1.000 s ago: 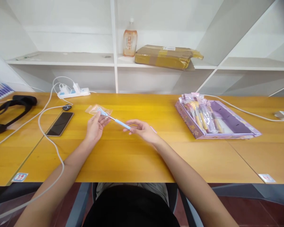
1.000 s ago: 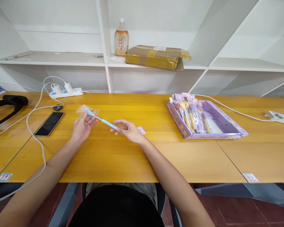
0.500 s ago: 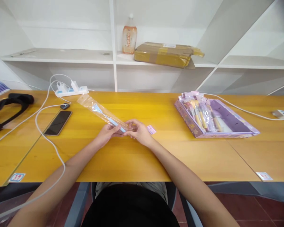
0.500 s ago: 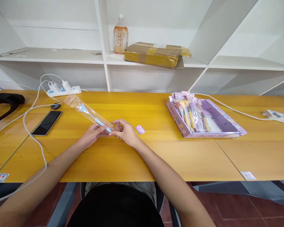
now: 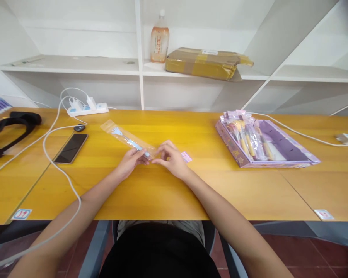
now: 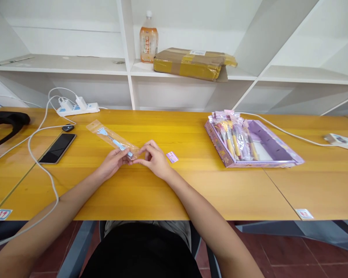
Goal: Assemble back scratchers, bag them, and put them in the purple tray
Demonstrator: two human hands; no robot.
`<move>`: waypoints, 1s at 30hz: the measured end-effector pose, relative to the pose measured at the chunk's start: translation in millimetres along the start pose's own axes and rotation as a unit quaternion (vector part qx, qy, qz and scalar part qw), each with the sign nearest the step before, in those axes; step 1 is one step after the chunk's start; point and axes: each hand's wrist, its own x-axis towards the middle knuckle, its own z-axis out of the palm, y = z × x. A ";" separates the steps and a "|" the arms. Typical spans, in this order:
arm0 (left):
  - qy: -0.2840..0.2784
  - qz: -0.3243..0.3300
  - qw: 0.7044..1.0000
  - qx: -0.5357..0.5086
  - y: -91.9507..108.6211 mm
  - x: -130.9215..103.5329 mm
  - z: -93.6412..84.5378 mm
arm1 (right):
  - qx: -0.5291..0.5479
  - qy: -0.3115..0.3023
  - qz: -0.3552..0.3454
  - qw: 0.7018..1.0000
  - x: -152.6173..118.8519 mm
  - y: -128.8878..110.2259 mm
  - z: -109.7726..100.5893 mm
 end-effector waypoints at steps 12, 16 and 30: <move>-0.033 -0.020 0.999 0.032 -0.6 1.3 -3.2 | -0.011 -0.042 -0.060 0.997 -1.8 -4.4 -7.4; -0.108 -0.011 0.985 0.134 -7.5 0.7 -2.9 | -0.010 -0.040 -0.060 0.997 -0.2 -4.1 -7.4; -0.201 -0.009 0.959 0.201 -6.4 -5.7 -1.9 | 0.196 -0.081 0.143 0.967 4.9 6.9 -3.4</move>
